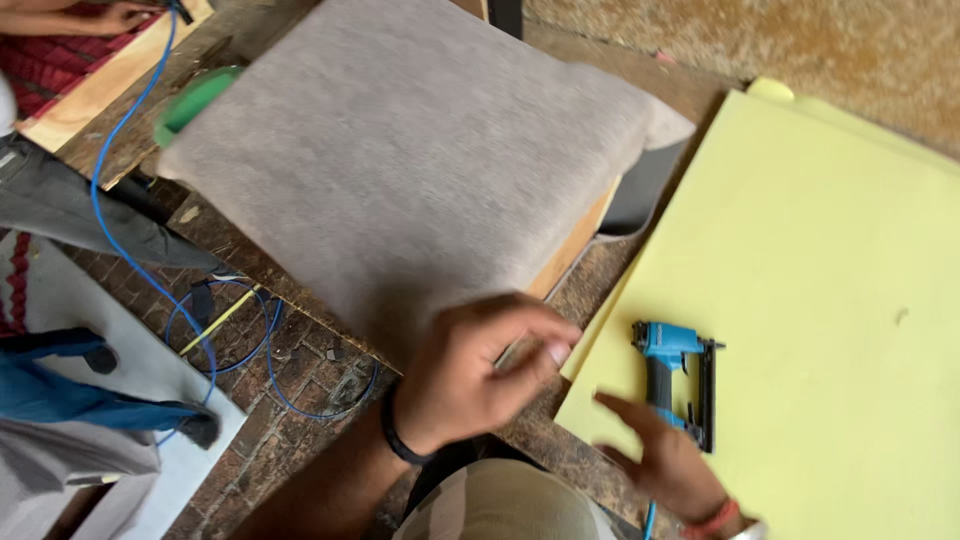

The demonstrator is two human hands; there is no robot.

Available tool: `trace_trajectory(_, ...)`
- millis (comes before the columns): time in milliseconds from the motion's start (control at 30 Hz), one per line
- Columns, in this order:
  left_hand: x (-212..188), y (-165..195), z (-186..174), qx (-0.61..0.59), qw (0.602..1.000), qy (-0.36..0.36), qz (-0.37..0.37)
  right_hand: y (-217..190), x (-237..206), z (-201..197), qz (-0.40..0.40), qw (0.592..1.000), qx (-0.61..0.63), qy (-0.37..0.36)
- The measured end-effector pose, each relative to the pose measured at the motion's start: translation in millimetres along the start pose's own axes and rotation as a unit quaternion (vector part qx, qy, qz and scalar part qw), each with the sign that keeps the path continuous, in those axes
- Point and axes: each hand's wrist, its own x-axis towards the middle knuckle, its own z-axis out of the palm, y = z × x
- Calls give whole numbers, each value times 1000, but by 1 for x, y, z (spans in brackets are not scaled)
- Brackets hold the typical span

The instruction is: The person stretches a gray fabric cover over a wooden furniture frame on a workbench, pressing and smoothing the fabric and stapling it along the edges with a pneumatic staple gun. They use shears to trim excess fabric at a corner, then handle a small white marking object.

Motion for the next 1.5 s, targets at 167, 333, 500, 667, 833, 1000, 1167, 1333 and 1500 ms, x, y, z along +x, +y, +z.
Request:
trace_trajectory(167, 9, -22, -73, 392, 917, 67, -6, -107, 113, -61, -145, 973, 16, 180)
trace_trajectory(333, 2, -31, -88, 432, 898, 50, -64, -181, 249, -74, -236, 921, -294, 103)
trace_trajectory(500, -4, -50, -113, 380, 912, 57, -143, -222, 380, -77, -77, 928, -364, -17)
trace_trajectory(667, -4, -87, -180, 430, 875, 139, -176, -247, 452, -73, 96, 954, -285, 12)
trace_trajectory(833, -7, -114, -215, 423, 853, 214, -219, -238, 500, -84, 130, 990, -54, -2)
trace_trajectory(1000, -17, -124, -207, 306, 865, 360, -170, -223, 512, -88, 164, 980, -111, -22)
trace_trajectory(1167, -20, -129, -199, 296, 866, 367, -164, -226, 503, -90, 169, 977, -128, -20)
trace_trajectory(1333, -19, -121, -193, 319, 865, 352, -164, -235, 488, -94, 157, 975, -157, -13)
trace_trajectory(1500, -22, -83, -170, 327, 868, 354, -118, -231, 443, -110, 155, 979, -134, 21)
